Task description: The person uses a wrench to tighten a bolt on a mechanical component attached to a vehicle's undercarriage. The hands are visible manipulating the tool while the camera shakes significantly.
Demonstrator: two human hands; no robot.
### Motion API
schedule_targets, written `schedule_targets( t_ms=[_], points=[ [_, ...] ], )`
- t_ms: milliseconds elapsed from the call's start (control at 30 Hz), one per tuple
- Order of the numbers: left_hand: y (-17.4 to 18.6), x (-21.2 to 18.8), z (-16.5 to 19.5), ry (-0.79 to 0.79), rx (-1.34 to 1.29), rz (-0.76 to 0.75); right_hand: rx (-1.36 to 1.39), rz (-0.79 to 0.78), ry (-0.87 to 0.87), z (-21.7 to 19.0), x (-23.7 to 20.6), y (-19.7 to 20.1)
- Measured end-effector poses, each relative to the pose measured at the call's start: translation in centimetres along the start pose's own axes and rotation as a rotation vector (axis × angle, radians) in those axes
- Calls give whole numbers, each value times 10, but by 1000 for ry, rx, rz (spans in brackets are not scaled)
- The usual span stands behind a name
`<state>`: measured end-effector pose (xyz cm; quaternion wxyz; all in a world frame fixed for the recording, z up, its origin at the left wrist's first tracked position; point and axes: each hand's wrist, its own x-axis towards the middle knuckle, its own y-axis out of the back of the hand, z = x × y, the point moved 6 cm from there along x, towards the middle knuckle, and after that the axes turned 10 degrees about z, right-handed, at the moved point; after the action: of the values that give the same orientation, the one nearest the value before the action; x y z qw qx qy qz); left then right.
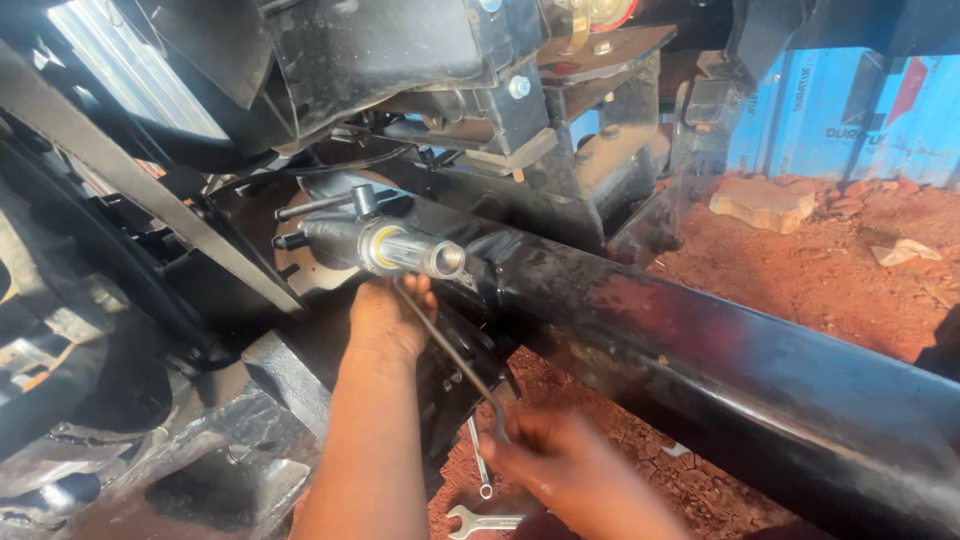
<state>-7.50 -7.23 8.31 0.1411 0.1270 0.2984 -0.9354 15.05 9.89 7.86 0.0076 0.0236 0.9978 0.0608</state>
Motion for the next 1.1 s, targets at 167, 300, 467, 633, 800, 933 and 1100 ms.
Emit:
schedule_targets(
  t_ms=[167,300,467,633,800,933,1100],
  points=[
    [10,20,-4,-19,-84,-60,-1,1,349,-88,-15,7],
    [14,10,-1,-32,-152,72,18,-123,187,-46,-16,-4],
    [6,-15,1,-17,-21,184,-201,-81,-153,59,15,-9],
    [5,-12,3,-20,40,199,-147,-138,-95,45,13,-21],
    [3,15,-7,28,-200,18,-12,19,308,-71,-6,3],
    [15,18,-9,-32,-152,95,-22,-120,184,-77,-12,0],
    [12,-8,2,-47,20,229,166,-225,21,26,6,-11]
  ],
)
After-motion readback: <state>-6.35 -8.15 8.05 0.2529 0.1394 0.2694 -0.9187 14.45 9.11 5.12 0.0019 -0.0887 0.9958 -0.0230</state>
